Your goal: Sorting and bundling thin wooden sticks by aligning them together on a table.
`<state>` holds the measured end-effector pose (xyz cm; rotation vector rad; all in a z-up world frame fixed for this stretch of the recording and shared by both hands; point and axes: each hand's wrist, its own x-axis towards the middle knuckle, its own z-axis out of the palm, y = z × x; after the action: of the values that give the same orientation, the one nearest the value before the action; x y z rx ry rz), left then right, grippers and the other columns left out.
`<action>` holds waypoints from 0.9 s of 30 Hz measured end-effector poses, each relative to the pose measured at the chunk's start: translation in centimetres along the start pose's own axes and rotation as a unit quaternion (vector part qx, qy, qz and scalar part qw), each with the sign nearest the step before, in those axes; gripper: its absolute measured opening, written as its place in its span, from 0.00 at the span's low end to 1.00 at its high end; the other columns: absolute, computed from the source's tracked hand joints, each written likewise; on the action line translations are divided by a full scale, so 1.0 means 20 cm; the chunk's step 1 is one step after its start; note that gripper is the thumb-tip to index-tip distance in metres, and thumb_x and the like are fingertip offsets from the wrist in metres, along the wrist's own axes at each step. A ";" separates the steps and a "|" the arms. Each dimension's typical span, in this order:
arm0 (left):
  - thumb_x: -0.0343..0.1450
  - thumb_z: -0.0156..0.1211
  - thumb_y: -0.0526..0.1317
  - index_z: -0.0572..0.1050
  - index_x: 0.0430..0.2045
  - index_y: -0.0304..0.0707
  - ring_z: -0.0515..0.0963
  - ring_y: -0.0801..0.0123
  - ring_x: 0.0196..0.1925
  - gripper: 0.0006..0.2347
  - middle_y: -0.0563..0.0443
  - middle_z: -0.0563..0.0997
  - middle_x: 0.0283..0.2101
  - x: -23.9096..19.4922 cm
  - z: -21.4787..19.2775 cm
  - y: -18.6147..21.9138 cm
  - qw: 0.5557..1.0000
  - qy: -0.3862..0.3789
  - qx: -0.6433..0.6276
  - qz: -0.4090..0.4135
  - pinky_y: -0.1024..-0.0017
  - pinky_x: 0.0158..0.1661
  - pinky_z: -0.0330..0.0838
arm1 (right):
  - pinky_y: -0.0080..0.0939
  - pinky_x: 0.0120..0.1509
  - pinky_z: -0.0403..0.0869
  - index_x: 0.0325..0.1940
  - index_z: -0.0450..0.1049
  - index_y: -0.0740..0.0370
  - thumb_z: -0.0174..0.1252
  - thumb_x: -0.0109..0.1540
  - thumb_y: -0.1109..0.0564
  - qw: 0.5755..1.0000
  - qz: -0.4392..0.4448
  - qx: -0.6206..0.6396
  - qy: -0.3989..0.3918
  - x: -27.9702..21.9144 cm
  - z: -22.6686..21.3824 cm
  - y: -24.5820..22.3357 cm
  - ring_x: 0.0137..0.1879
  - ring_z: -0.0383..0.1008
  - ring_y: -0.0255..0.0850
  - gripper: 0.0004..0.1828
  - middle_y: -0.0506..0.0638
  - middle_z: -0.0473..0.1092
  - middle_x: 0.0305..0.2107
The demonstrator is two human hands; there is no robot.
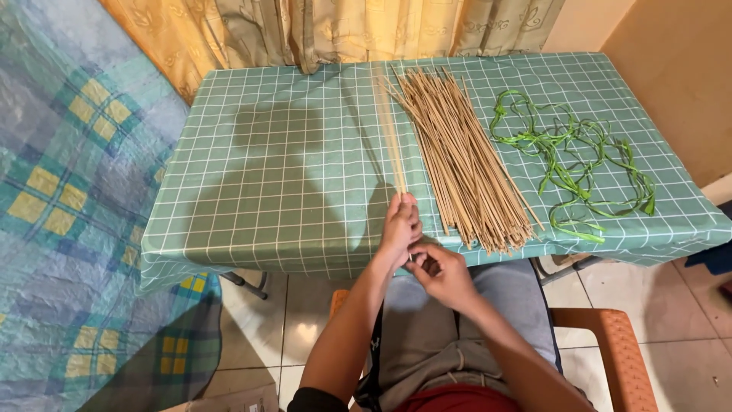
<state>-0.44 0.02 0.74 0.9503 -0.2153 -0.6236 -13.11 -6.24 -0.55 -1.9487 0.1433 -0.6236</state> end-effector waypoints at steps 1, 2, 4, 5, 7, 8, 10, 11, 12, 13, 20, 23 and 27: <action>0.83 0.36 0.49 0.63 0.39 0.46 0.52 0.80 0.13 0.11 0.61 0.50 0.21 -0.01 -0.01 0.01 1.000 0.000 0.000 0.000 0.84 0.12 0.48 | 0.34 0.19 0.74 0.40 0.83 0.61 0.71 0.51 0.68 1.000 0.000 0.000 -0.001 0.01 -0.03 -0.01 0.19 0.73 0.39 0.15 0.55 0.76 0.20; 0.82 0.34 0.52 0.63 0.40 0.47 0.51 0.81 0.13 0.12 0.61 0.49 0.21 -0.01 -0.02 0.01 0.999 -0.004 -0.038 -0.013 0.84 0.11 0.47 | 0.39 0.24 0.76 0.34 0.82 0.61 0.72 0.48 0.68 0.998 -0.046 -0.015 -0.043 0.01 -0.07 -0.02 0.23 0.77 0.43 0.12 0.53 0.77 0.21; 0.82 0.33 0.54 0.63 0.40 0.47 0.49 0.82 0.12 0.14 0.61 0.48 0.21 -0.01 0.00 0.03 0.997 -0.011 -0.075 -0.024 0.85 0.10 0.46 | 0.44 0.30 0.77 0.28 0.80 0.60 0.74 0.46 0.67 0.991 -0.095 -0.031 -0.085 0.04 -0.11 -0.04 0.28 0.80 0.48 0.11 0.52 0.78 0.22; 0.82 0.32 0.57 0.63 0.39 0.47 0.48 0.83 0.11 0.17 0.63 0.47 0.20 -0.02 0.01 0.04 0.995 -0.017 -0.091 -0.038 0.86 0.10 0.46 | 0.41 0.29 0.77 0.27 0.81 0.60 0.73 0.47 0.68 0.992 -0.088 -0.043 -0.083 0.04 -0.11 -0.05 0.26 0.79 0.47 0.10 0.52 0.78 0.21; 0.81 0.30 0.59 0.63 0.38 0.46 0.48 0.85 0.11 0.19 0.64 0.47 0.19 -0.04 0.03 0.03 0.993 -0.024 -0.105 -0.052 0.87 0.10 0.45 | 0.38 0.28 0.77 0.26 0.81 0.59 0.72 0.48 0.69 0.992 -0.082 -0.055 -0.079 0.06 -0.12 -0.01 0.25 0.78 0.46 0.09 0.52 0.78 0.19; 0.81 0.32 0.59 0.63 0.37 0.46 0.48 0.85 0.10 0.19 0.64 0.47 0.18 -0.04 0.04 0.03 0.992 -0.038 -0.108 -0.058 0.87 0.09 0.45 | 0.37 0.26 0.75 0.27 0.80 0.59 0.74 0.49 0.65 0.993 -0.074 -0.093 -0.012 0.07 -0.12 0.03 0.24 0.77 0.44 0.09 0.50 0.76 0.19; 0.81 0.34 0.59 0.64 0.36 0.46 0.49 0.85 0.10 0.18 0.64 0.48 0.18 -0.07 0.06 0.02 0.990 -0.052 -0.111 -0.070 0.87 0.09 0.46 | 0.36 0.24 0.73 0.28 0.79 0.58 0.76 0.50 0.61 0.988 -0.061 -0.131 0.058 0.07 -0.14 0.03 0.23 0.76 0.43 0.10 0.48 0.74 0.18; 0.81 0.34 0.59 0.64 0.36 0.45 0.50 0.85 0.10 0.18 0.64 0.48 0.18 -0.08 0.07 0.03 0.990 -0.053 -0.108 -0.070 0.87 0.09 0.46 | 0.37 0.24 0.73 0.27 0.79 0.58 0.76 0.49 0.61 0.990 -0.057 -0.118 0.043 0.08 -0.15 -0.02 0.23 0.77 0.44 0.10 0.49 0.75 0.17; 0.81 0.35 0.58 0.64 0.37 0.45 0.50 0.85 0.10 0.18 0.64 0.48 0.17 -0.09 0.09 0.04 0.990 -0.055 -0.106 -0.071 0.87 0.09 0.46 | 0.38 0.24 0.73 0.25 0.79 0.58 0.77 0.48 0.61 0.993 -0.054 -0.104 0.027 0.09 -0.16 -0.07 0.23 0.77 0.45 0.10 0.50 0.76 0.17; 0.81 0.35 0.58 0.64 0.37 0.45 0.50 0.85 0.10 0.18 0.64 0.48 0.17 -0.06 0.07 0.03 0.990 -0.058 -0.105 -0.071 0.87 0.09 0.46 | 0.38 0.24 0.73 0.25 0.79 0.58 0.77 0.48 0.61 0.992 -0.055 -0.106 0.030 0.13 -0.21 -0.12 0.23 0.77 0.45 0.10 0.50 0.76 0.17; 0.80 0.38 0.56 0.70 0.51 0.42 0.52 0.84 0.13 0.20 0.64 0.53 0.19 0.00 0.01 0.03 0.994 -0.016 -0.069 -0.084 0.87 0.12 0.48 | 0.49 0.41 0.76 0.33 0.83 0.53 0.71 0.58 0.48 0.927 0.024 -0.350 0.130 0.37 -0.50 0.24 0.35 0.80 0.52 0.09 0.48 0.78 0.23; 0.79 0.41 0.53 0.70 0.57 0.39 0.53 0.84 0.15 0.20 0.61 0.55 0.21 0.04 0.02 0.04 0.994 -0.024 -0.066 -0.081 0.87 0.14 0.49 | 0.50 0.47 0.78 0.40 0.85 0.47 0.70 0.55 0.47 0.906 0.122 -0.382 0.135 0.44 -0.54 0.41 0.38 0.81 0.51 0.10 0.43 0.80 0.26; 0.79 0.42 0.48 0.68 0.62 0.35 0.55 0.83 0.17 0.21 0.59 0.57 0.23 0.04 0.02 0.05 0.995 -0.021 -0.062 -0.074 0.87 0.16 0.50 | 0.60 0.52 0.75 0.49 0.83 0.46 0.66 0.57 0.49 0.922 0.154 -0.312 0.168 0.41 -0.52 0.26 0.44 0.80 0.59 0.16 0.49 0.80 0.30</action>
<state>0.32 -0.33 1.74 0.8385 -0.1420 -0.7846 -10.23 -20.07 1.28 -2.3298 0.9463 -0.7546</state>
